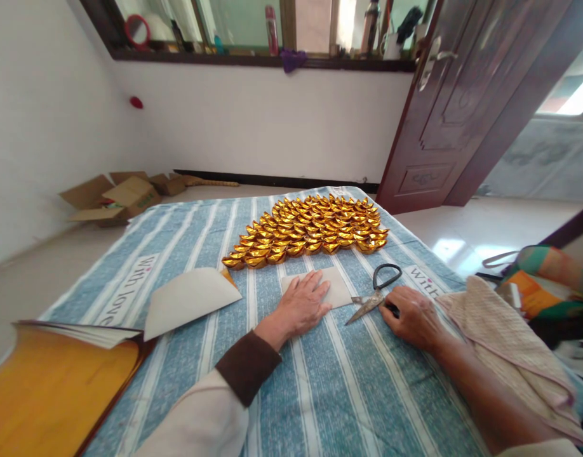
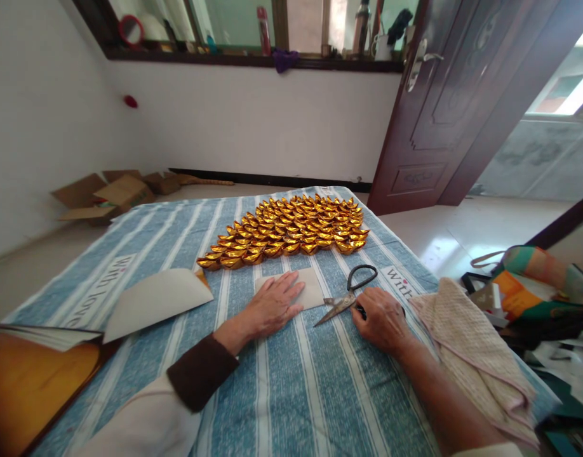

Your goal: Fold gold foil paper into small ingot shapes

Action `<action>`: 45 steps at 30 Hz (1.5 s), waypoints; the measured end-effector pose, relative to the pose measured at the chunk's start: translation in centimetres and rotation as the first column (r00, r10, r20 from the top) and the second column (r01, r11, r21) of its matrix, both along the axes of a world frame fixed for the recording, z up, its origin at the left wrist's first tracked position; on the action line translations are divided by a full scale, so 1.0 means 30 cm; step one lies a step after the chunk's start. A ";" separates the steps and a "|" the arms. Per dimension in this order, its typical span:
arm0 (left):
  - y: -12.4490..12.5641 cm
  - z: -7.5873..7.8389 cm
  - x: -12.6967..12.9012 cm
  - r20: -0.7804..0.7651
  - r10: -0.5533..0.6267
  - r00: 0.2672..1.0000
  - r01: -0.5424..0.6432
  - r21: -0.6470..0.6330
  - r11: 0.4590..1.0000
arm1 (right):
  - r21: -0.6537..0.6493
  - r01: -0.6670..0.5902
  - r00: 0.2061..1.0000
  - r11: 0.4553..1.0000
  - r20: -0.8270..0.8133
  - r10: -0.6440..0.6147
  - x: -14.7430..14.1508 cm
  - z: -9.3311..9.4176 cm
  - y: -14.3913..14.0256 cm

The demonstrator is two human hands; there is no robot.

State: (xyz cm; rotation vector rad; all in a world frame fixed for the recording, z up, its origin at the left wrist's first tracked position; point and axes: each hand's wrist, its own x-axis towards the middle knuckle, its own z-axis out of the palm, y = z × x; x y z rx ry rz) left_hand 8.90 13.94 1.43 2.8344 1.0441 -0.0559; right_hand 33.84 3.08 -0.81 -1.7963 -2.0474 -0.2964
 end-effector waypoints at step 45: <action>0.011 -0.036 -0.005 0.000 0.016 1.000 -0.015 -0.119 0.993 | -0.005 -0.072 0.993 0.997 0.091 0.072 -0.026 -0.010 -0.044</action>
